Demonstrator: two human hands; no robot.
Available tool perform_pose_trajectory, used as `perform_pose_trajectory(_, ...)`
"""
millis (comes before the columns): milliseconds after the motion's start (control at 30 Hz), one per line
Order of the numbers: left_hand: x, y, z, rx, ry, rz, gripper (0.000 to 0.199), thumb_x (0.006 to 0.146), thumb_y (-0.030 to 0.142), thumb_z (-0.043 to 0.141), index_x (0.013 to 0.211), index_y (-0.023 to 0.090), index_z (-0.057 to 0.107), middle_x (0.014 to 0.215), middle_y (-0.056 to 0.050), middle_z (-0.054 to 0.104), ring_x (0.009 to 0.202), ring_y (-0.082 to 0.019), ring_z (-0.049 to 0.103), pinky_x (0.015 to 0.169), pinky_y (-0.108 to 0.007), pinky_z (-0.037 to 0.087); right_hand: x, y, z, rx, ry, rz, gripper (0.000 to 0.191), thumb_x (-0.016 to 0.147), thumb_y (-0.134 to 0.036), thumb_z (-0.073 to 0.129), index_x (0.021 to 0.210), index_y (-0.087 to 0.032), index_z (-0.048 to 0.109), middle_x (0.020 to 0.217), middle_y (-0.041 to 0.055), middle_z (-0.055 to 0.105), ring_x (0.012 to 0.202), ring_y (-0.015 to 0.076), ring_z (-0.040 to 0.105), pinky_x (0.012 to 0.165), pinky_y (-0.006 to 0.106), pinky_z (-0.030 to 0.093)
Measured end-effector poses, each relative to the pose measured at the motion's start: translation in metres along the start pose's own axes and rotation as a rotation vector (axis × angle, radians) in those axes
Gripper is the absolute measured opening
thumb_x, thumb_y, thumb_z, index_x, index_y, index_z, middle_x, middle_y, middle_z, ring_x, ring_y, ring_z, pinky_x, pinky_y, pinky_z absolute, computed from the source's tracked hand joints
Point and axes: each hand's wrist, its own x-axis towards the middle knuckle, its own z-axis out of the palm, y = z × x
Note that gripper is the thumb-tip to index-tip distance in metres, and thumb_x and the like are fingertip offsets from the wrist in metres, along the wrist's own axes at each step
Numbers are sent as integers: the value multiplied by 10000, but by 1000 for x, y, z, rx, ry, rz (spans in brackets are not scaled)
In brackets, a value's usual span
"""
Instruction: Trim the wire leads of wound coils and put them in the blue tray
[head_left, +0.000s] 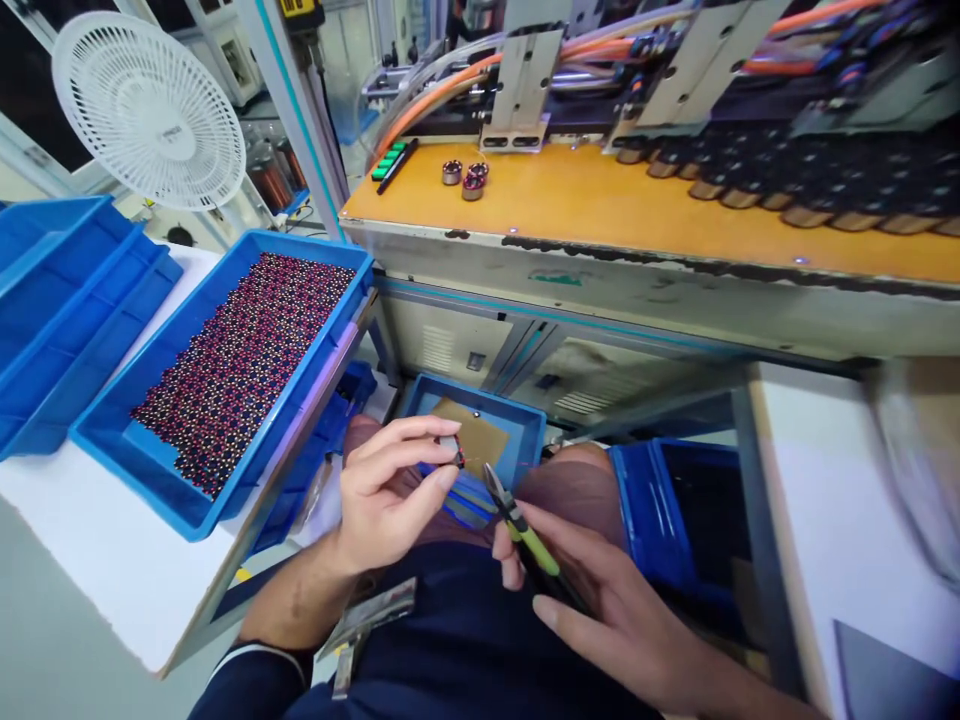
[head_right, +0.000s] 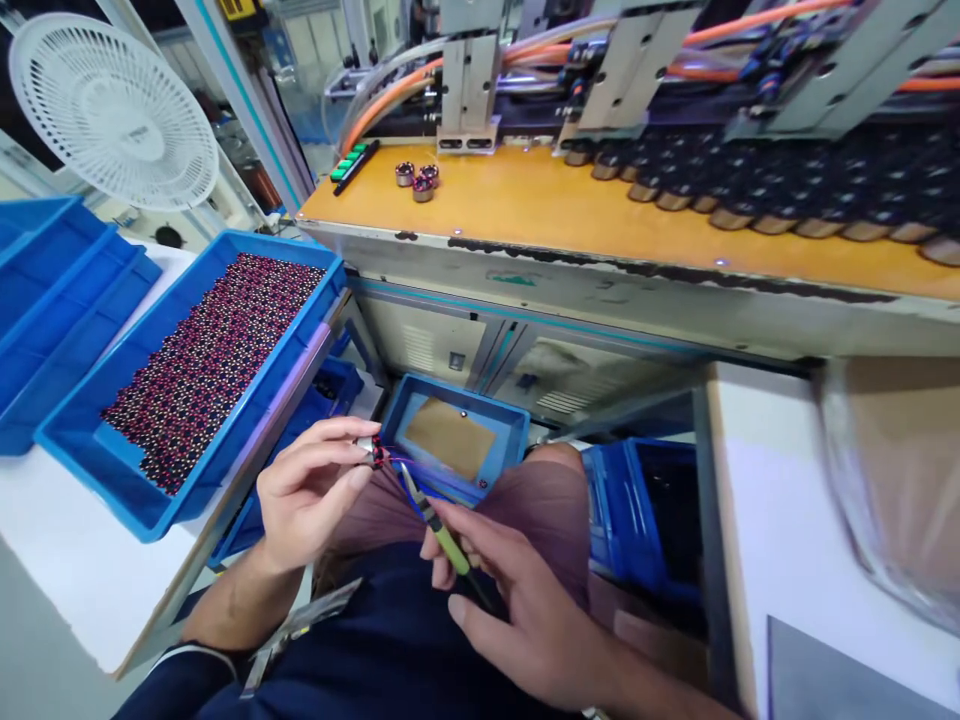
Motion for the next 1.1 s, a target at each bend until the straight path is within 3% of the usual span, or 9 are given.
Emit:
perform_pose_trajectory(133,0,1,2,6,-19,12,346,758,-14,716,1044,180,721,1115,-108,730,1028,-200,707,900,-344,590,0,-4,-3,-99,-8,-30,673,915,-149,545,1540,-272,326,1279,127,561,1183,251,565,1069,460,464)
perform_pose_trajectory(333,-1,2,-2,5,-22,15,332,769,1,709,1051,176,716,1130,-116,724,1018,-206,710,889,-355,592,7,-5,-2,-101,-10,-23,691,887,-171,590,1536,-251,366,1262,139,585,1189,281,567,1041,463,502)
perform_pose_trajectory(767,0,0,-1,27,-12,-6,278,772,33,721,1007,181,729,1091,-109,748,984,-210,730,858,-351,615,24,-16,2,-30,0,-137,608,916,-126,508,1498,-253,386,1034,81,602,885,167,602,875,344,536)
perform_pose_trajectory(1000,4,2,1,35,-3,-1,272,763,21,723,986,178,733,1061,-105,758,966,-200,736,847,-332,620,25,-18,4,23,21,-126,657,914,-84,495,1481,-400,391,1015,30,600,804,133,587,780,281,538)
perform_pose_trajectory(1100,4,2,1,34,1,-3,268,766,25,722,984,180,735,1062,-105,758,965,-201,737,844,-332,621,24,-17,3,4,42,-119,600,927,-112,513,1477,-337,429,973,47,610,768,137,586,746,278,538)
